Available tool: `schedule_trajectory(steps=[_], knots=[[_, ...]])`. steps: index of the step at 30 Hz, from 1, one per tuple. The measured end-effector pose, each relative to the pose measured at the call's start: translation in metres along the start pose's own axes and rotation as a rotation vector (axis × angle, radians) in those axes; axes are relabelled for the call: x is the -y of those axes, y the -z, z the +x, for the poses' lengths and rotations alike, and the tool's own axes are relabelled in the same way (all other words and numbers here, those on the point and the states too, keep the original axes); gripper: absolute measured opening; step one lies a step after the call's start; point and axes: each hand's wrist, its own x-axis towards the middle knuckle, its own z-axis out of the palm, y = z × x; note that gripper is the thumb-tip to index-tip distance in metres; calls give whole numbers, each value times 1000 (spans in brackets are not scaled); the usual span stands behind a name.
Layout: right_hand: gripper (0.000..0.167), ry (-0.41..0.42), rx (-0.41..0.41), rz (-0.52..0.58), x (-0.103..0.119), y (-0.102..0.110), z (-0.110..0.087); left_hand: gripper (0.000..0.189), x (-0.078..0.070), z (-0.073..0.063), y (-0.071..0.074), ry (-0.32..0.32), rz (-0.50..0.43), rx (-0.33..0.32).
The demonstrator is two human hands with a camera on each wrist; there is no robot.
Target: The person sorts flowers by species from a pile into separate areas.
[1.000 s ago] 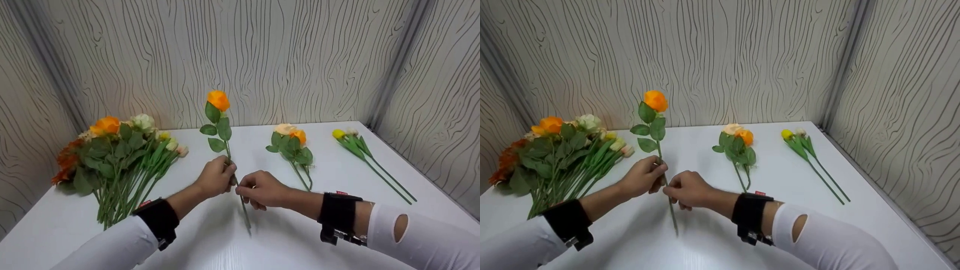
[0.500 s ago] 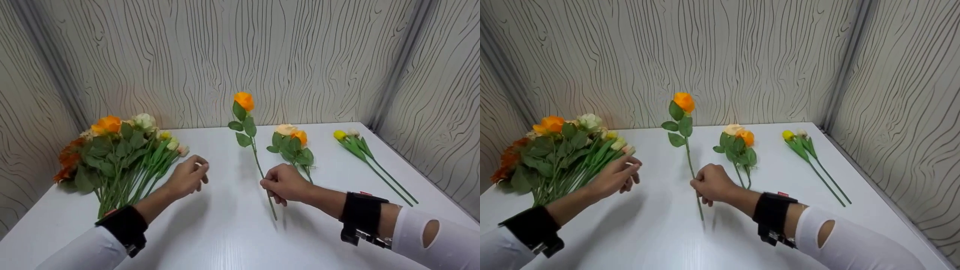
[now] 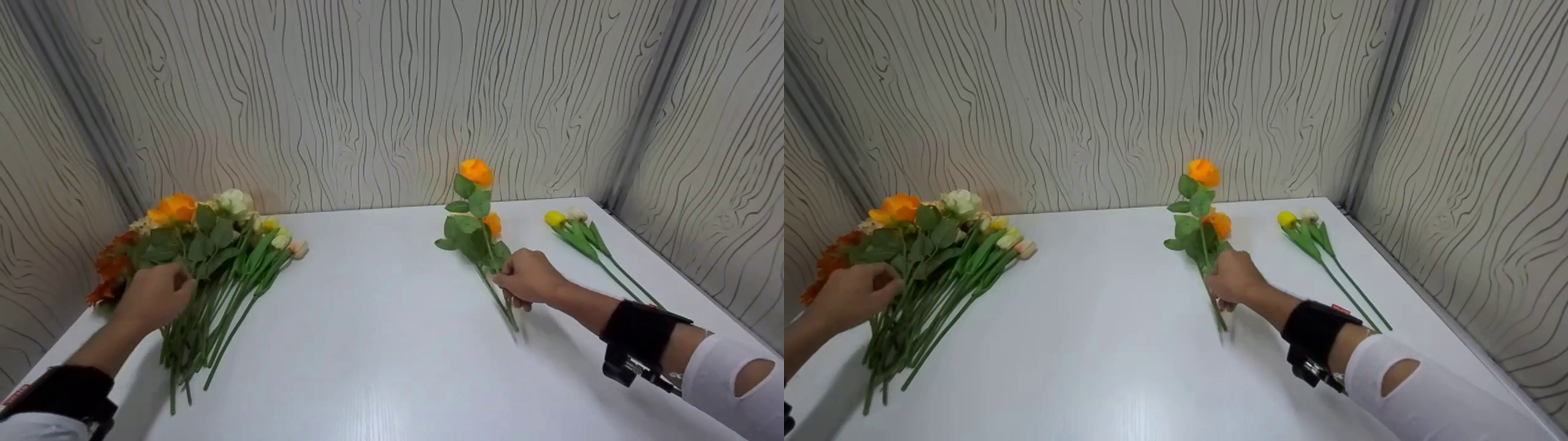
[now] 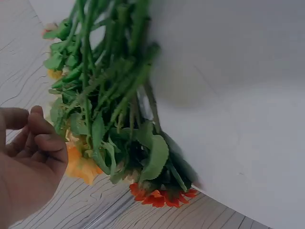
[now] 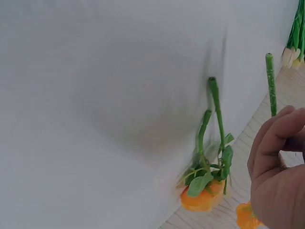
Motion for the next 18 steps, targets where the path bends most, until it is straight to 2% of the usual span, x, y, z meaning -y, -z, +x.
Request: schedule_trajectory(steps=[3,5,9,12,15,18], knots=[[39,-1,13,-72,-12,4,3,12,-7,-4,-15,-105,38,85],[38,-21,43,-113,-18,4,5,12,-15,-4,-27,-140,72,155],[34,-53,104,-172,-27,0,7,22,-29,-3,-46,-105,196,269],[36,-39,111,-207,-30,-3,8,27,-32,-3,-53,-82,263,317],[40,-8,97,-253,-30,-4,8,24,-33,-2,-54,-71,267,362],[42,-19,88,-283,-27,-3,9,20,-36,1,-52,-36,237,420]])
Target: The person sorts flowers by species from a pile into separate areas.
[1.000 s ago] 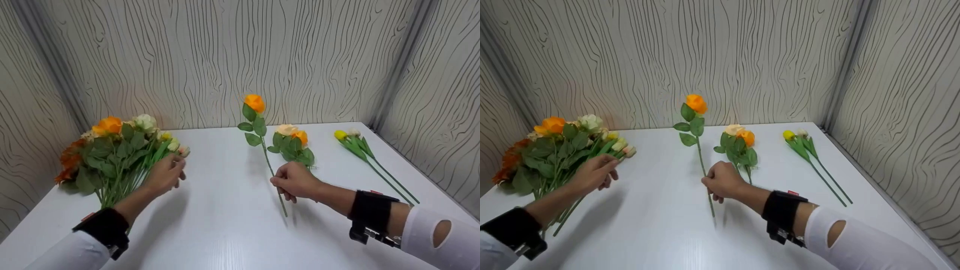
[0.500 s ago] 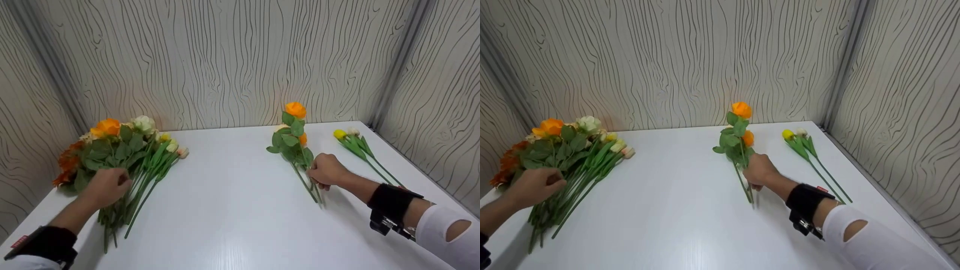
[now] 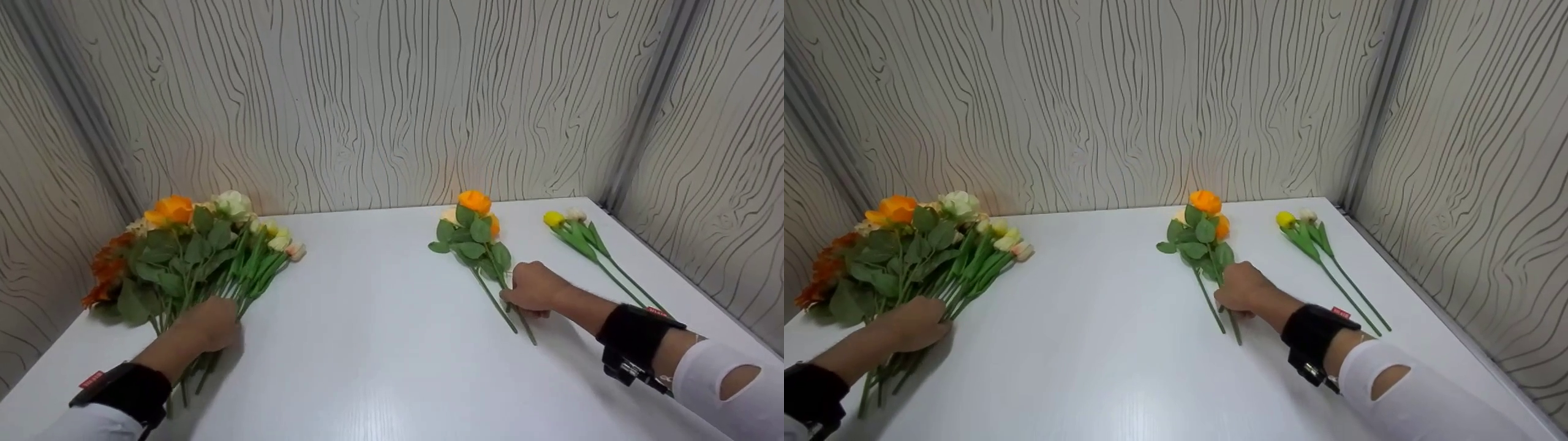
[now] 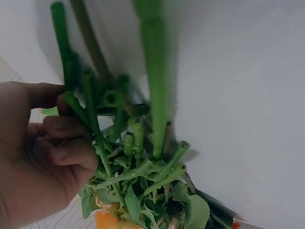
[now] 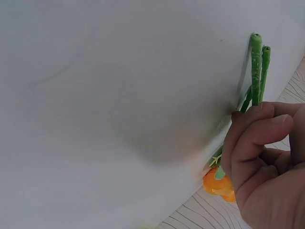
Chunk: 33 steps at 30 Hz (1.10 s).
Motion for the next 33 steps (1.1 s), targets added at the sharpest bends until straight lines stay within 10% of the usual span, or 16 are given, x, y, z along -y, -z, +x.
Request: schedule_trajectory(steps=[5,17,26,33], knots=[[39,-56,-34,-48,8,5,2,27,-4,1,4,29,-42,-6],[48,40,-150,-72,46,7,7,34,-30,1,15,-15,-147,-299],[14,397,-100,241,103,-20,-1,32,-108,5,-3,-264,-149,-435],[16,445,76,707,142,-36,-17,25,-175,-5,-16,-494,-232,-398]])
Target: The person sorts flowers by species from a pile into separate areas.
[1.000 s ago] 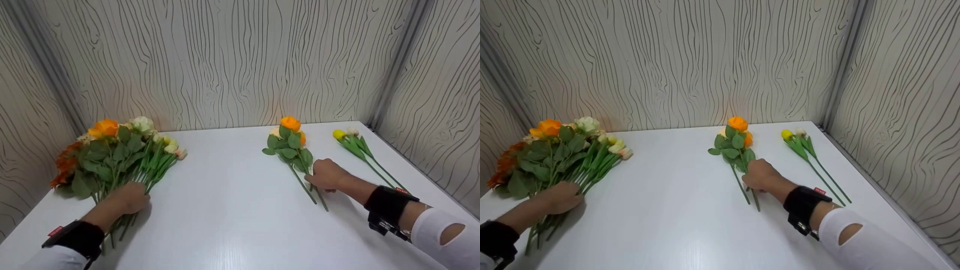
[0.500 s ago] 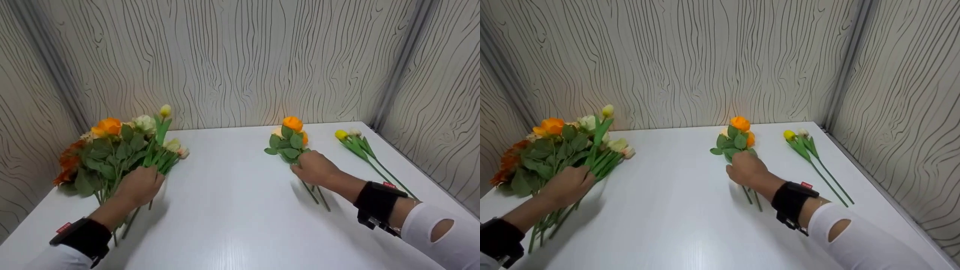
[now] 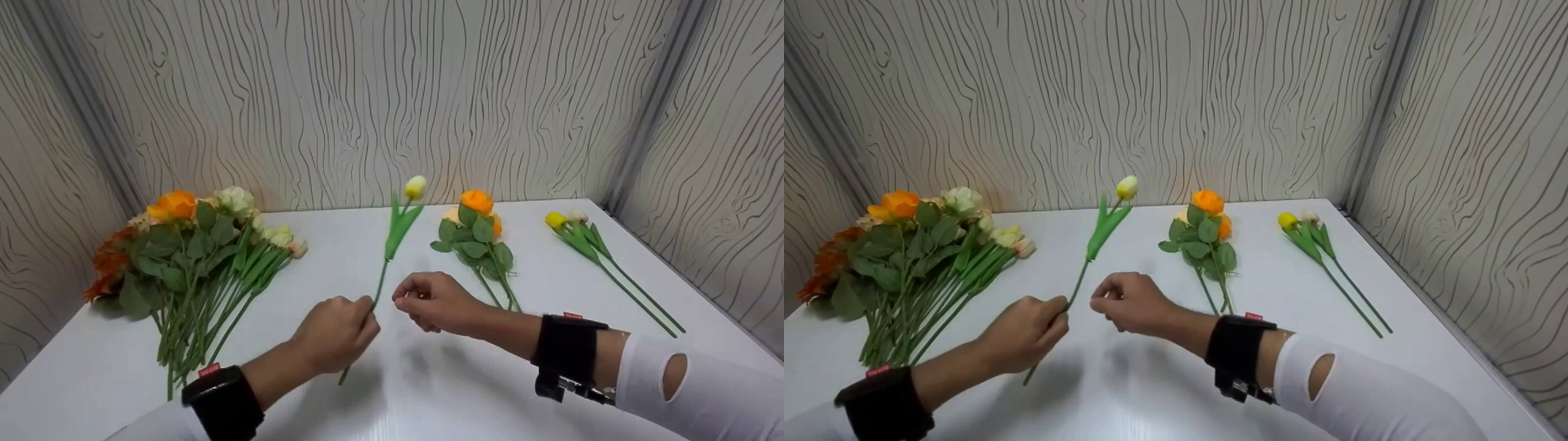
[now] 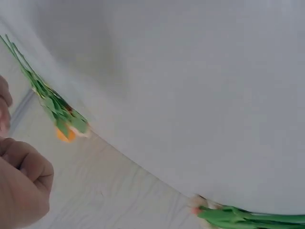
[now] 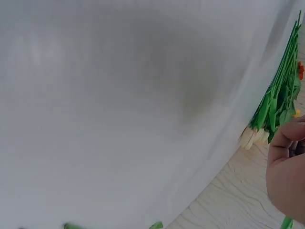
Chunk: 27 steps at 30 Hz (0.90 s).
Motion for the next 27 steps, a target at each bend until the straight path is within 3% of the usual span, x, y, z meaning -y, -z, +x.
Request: schedule_trajectory(steps=[2,5,10,19,23,27], knots=[[20,30,29,161,3,-4,-1,24,-12,2,-4,-19,-50,31],[21,89,65,310,2,-5,-4,24,-24,5,-6,9,-156,70],[17,102,96,416,0,-1,-9,26,-33,9,-6,39,-289,88],[28,142,125,310,-1,7,-16,31,-31,13,-5,10,-274,208],[25,99,62,262,-4,19,-23,36,-18,12,1,19,-201,168],[21,6,-21,211,-10,43,-32,37,8,6,13,66,-112,84]])
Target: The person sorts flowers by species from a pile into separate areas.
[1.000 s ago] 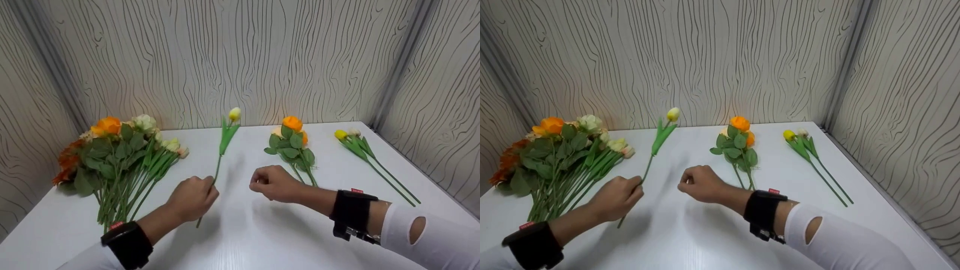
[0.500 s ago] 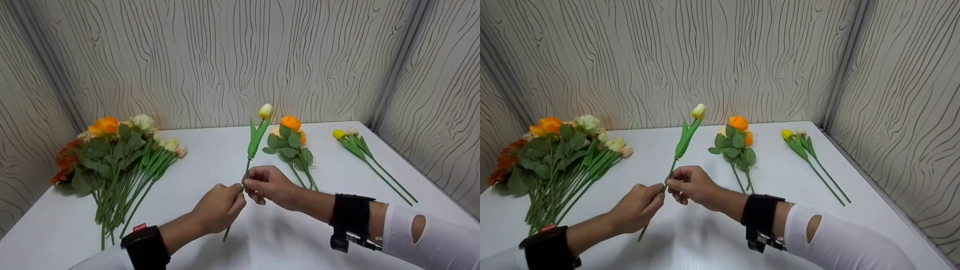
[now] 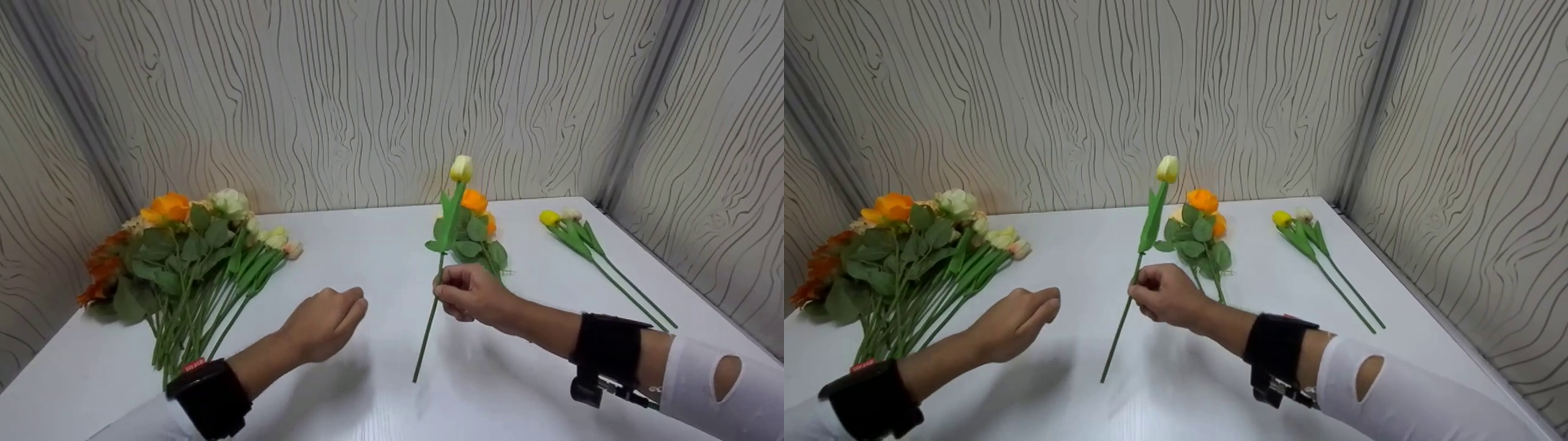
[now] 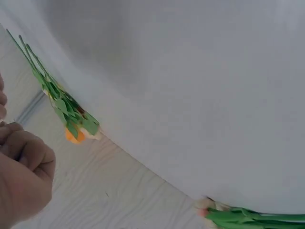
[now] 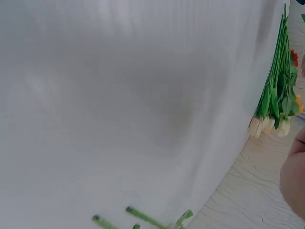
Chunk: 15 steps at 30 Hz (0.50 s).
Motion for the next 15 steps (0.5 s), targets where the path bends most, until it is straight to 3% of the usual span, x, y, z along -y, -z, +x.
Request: schedule_trajectory(steps=[3,9,12,15], knots=[[15,-92,-60,-62,2,28,-6,36,27,-5,14,66,74,-60],[16,-226,-189,-257,13,102,-24,37,85,-19,42,268,147,-139],[18,-298,-225,-346,17,140,-36,36,105,-30,55,362,219,-97],[20,-395,-216,-454,19,176,-50,31,118,-40,64,433,330,36]])
